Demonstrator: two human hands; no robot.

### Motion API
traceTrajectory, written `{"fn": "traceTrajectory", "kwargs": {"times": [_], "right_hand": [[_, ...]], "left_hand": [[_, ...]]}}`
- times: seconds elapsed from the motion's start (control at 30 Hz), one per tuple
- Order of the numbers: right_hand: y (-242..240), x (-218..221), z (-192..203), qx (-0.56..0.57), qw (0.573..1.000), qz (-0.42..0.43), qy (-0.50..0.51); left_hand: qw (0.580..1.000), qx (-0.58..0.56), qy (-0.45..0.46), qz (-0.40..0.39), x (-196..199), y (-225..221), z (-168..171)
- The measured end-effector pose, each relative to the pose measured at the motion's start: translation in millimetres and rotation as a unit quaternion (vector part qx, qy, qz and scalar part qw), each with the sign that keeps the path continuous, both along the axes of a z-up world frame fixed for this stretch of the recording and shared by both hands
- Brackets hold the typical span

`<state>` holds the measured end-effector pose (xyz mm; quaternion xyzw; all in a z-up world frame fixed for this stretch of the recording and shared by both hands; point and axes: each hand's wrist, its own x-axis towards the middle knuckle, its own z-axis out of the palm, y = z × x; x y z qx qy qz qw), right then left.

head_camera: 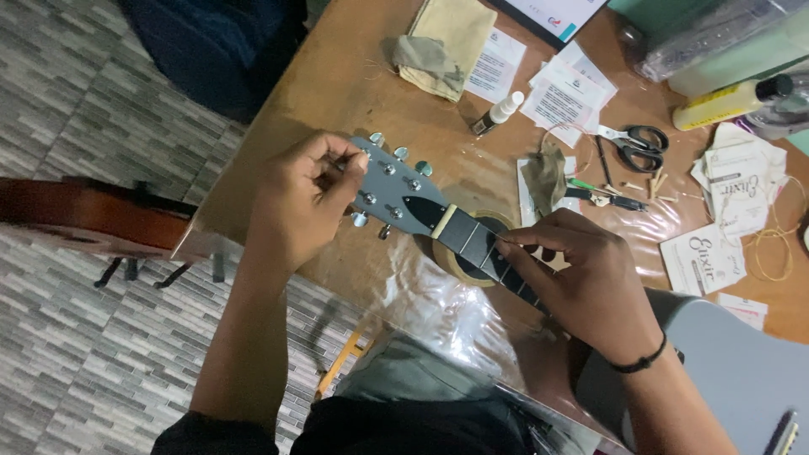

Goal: Cleaning a guitar and replacing a string, including threading it through the bridge and tuning peg and trimming the excess with wire cutters.

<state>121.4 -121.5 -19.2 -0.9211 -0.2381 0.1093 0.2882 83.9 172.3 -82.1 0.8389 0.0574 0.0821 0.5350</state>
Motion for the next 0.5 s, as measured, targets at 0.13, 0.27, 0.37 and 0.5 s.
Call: {"fn": "traceTrajectory", "kwargs": {"times": [0.13,0.27,0.37,0.5], "right_hand": [[-8,6,8,0.012,1.000,0.018,0.011],[-69,30,-6,-0.031,0.990,-0.136,0.031],[-136,59,-18,-0.131,0.979,-0.100,-0.123],[-182,87,-60,-0.205,0.962,-0.113,-0.141]], "left_hand": [[0.995,0.018,0.091,0.020,2,-1,-3],[0.998,0.008,0.061,0.001,2,2,-8],[0.998,-0.042,0.037,-0.011,0,3,-19],[0.994,-0.101,0.040,-0.014,1,2,-23]]}}
